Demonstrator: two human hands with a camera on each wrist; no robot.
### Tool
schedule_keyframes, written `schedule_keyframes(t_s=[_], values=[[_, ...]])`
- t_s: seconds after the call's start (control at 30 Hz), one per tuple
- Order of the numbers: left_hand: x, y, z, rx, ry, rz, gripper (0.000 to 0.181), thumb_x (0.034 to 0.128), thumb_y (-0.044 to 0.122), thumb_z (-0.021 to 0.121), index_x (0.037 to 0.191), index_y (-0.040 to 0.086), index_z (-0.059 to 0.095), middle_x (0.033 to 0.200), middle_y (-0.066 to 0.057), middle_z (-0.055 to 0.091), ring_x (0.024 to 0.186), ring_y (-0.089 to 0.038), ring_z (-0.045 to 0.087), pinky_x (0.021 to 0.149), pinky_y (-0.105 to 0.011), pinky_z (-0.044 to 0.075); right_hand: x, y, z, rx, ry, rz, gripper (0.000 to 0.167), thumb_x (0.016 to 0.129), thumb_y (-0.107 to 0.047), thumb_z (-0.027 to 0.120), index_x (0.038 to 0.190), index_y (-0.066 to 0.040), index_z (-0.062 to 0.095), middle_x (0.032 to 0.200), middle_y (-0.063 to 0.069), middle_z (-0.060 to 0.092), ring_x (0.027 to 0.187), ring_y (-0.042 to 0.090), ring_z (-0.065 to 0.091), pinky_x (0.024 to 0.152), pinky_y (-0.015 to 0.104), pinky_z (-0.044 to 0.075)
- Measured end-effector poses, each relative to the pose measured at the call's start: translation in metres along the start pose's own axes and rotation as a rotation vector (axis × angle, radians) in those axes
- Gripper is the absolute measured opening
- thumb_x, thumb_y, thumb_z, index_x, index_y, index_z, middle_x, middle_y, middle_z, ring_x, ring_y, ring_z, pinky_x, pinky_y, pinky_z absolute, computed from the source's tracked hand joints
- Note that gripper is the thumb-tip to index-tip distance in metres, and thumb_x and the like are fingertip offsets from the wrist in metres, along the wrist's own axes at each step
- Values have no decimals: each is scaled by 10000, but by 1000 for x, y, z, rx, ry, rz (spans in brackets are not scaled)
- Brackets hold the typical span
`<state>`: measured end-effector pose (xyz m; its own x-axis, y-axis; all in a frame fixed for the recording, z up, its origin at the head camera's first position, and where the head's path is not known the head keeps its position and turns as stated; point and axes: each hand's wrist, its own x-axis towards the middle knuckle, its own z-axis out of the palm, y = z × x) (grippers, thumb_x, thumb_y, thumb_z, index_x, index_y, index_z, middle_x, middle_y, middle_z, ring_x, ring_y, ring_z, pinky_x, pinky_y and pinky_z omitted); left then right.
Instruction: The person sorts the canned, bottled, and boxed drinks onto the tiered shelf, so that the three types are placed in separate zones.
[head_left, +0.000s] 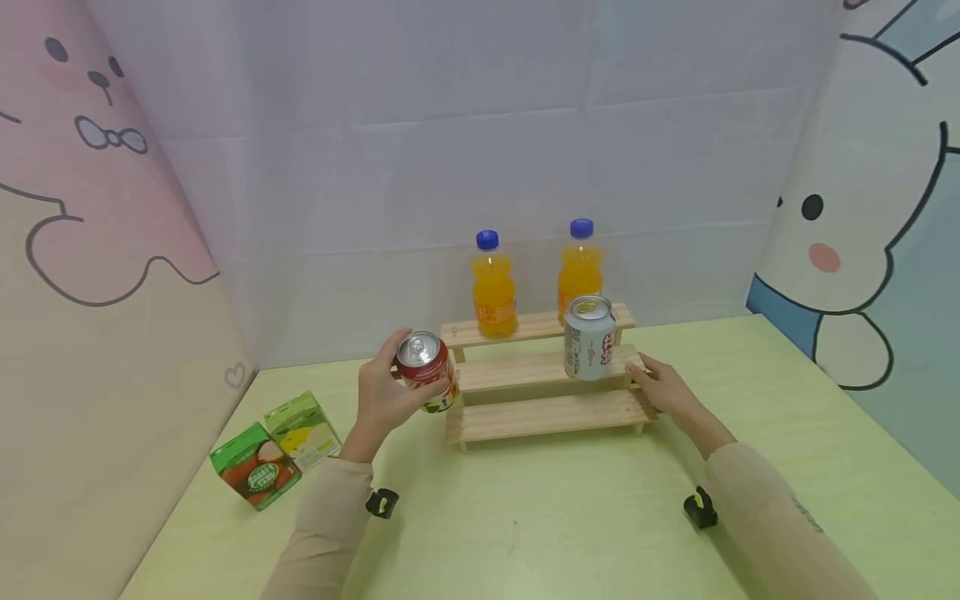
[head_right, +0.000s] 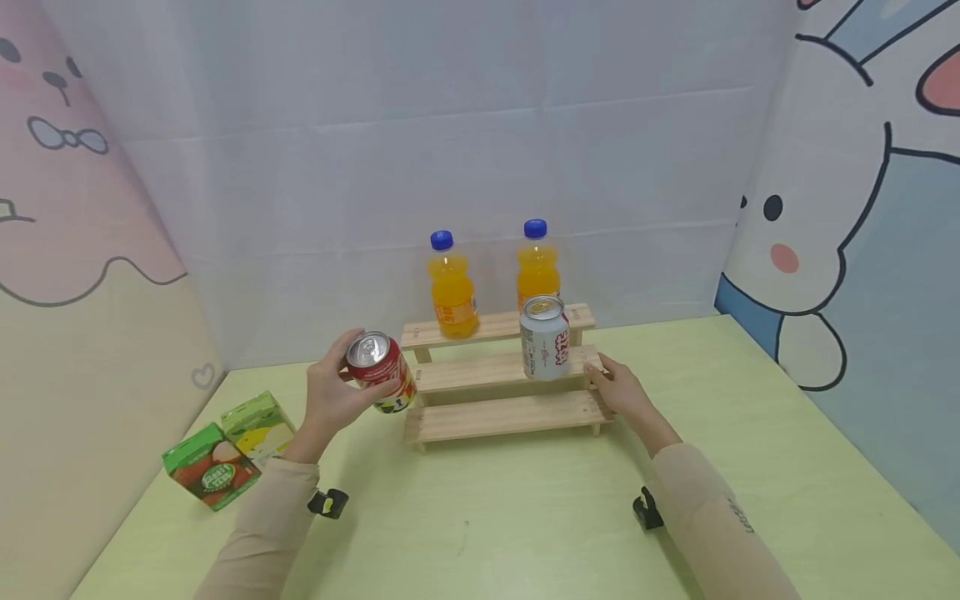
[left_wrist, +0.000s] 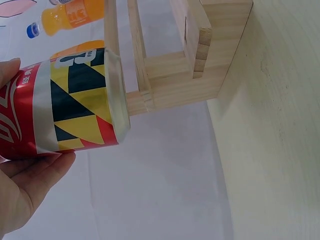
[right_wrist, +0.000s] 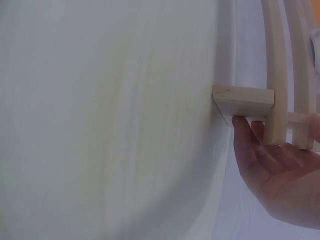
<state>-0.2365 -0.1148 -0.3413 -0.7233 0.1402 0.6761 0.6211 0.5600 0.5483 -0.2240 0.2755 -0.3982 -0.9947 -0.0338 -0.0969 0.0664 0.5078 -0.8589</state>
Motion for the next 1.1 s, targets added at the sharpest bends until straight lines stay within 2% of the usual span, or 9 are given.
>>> schedule_keyframes(t_s=[0.17,0.37,0.6,0.73,0.83,0.9,1.1], values=[[0,-1,6,-8,5,9,755,555,146,860,1202,-16,506,955,-184,652,793,-261,630,559,-316,521,0,-1,0,10,7,-9,612,991,-346,320,1429,33,121,1305,354,366,952,325,453,618,280,416],[0,-1,11,-16,2,9,756,559,145,860,1207,-7,501,967,-185,649,805,-270,632,585,-341,533,0,-2,1,0,14,-15,612,988,-357,323,1426,32,143,1308,349,368,1025,339,434,676,291,425],[2,2,15,-28,-10,-5,754,582,156,852,1219,-25,491,990,-191,642,824,-283,626,603,-364,534,0,0,1,4,13,-5,621,987,-365,320,1429,27,127,1311,350,363,999,334,440,635,283,425],[3,2,16,-35,-10,0,743,583,150,852,1213,-18,497,988,-185,645,823,-271,627,604,-354,535,0,-1,1,-1,13,2,629,985,-376,316,1430,24,122,1324,341,354,1072,354,423,720,313,437],[4,3,17,-38,-11,8,734,583,141,851,1209,-14,499,987,-184,645,820,-266,626,594,-349,532,0,-1,2,-1,14,5,626,986,-374,314,1429,26,122,1332,337,344,1151,388,394,816,386,433],[4,4,18,-33,-15,5,735,586,144,851,1211,-15,497,994,-186,642,821,-268,621,590,-347,529,0,-1,2,3,14,4,615,990,-359,312,1429,26,123,1334,339,339,1160,398,385,836,412,424],[6,3,22,-34,-20,14,737,589,159,851,1209,-19,494,1004,-185,640,833,-273,621,586,-342,531,-1,-2,2,5,13,1,601,993,-342,312,1428,30,127,1326,344,346,1134,393,406,797,376,438]])
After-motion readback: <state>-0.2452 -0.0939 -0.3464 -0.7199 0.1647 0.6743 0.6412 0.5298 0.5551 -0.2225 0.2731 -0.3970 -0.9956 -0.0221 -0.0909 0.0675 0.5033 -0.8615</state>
